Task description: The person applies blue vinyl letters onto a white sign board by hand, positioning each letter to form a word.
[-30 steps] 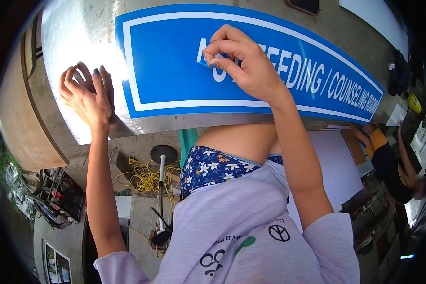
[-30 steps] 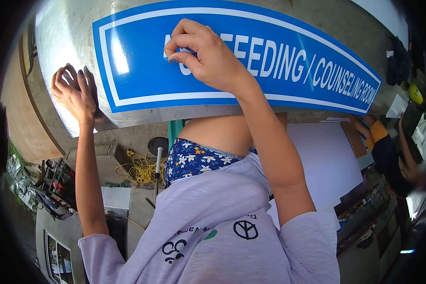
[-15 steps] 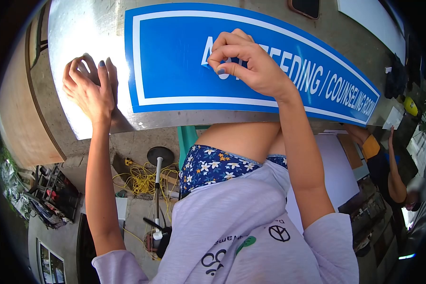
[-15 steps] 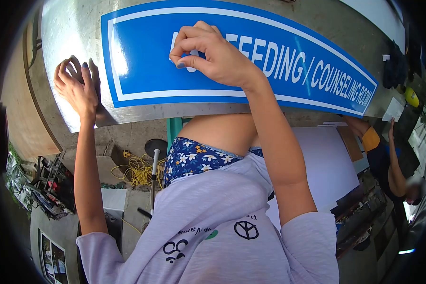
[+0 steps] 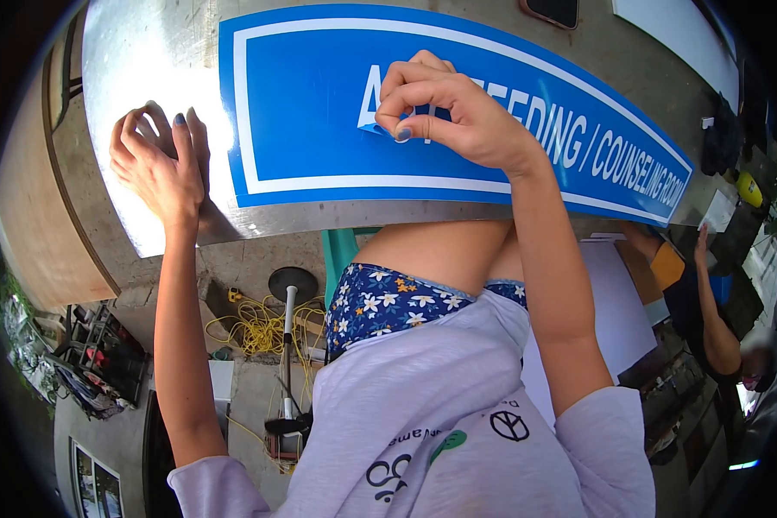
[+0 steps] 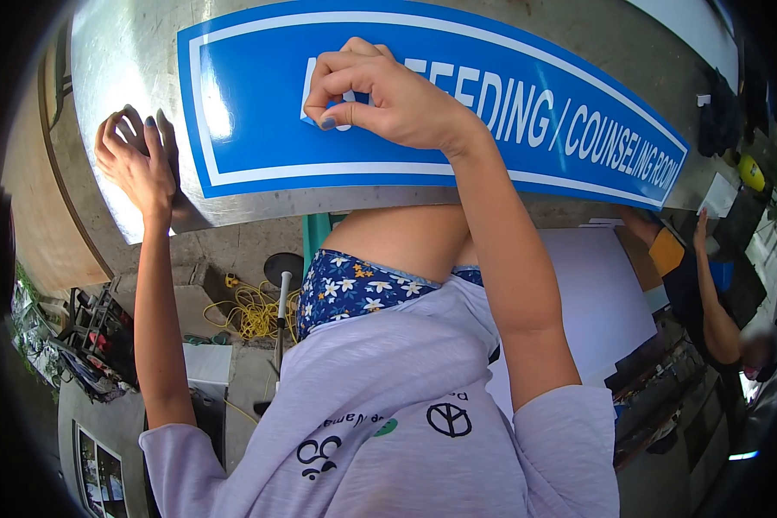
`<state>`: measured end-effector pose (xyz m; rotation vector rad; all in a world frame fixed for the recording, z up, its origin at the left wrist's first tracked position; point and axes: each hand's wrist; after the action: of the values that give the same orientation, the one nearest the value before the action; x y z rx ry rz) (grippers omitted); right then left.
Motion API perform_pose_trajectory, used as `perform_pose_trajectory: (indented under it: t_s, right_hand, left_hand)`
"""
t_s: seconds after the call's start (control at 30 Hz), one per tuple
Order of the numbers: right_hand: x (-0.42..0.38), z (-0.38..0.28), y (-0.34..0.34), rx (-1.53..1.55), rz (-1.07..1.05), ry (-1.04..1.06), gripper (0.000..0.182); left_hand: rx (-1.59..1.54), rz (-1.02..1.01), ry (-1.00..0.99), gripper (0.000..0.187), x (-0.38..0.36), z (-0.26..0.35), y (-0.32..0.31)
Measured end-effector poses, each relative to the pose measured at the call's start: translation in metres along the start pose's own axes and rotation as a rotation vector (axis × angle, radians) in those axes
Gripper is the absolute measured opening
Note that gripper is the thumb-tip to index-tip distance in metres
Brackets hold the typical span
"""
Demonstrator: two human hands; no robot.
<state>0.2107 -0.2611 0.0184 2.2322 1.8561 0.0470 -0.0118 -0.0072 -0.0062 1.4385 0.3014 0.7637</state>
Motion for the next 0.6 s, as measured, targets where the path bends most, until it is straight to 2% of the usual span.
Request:
perform_pose_trajectory:
  t_s: [0.47,0.57,0.6]
  right_hand:
    - [-0.0006,0.0018,0.0044,0.087,0.007,0.036,0.004]
    - [-0.0023,0.0049,0.0056,0.15,0.014,0.019,0.01]
    - [-0.0031,0.0071,0.005,0.309,0.05,0.0,0.015]
  left_hand:
    - [0.008,-0.005,0.002,0.054,-0.0001,0.0002,-0.0001]
    - [0.005,-0.002,0.002,0.052,0.0,0.001,0.0001]
    - [0.008,-0.004,0.005,0.051,-0.0003,0.0008,0.0001]
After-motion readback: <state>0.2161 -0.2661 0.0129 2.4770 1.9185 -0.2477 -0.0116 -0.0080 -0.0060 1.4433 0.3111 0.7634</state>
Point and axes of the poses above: each hand's wrist, its own x-axis towards the middle knuckle, its own y-axis out of the back of the hand, z = x × y
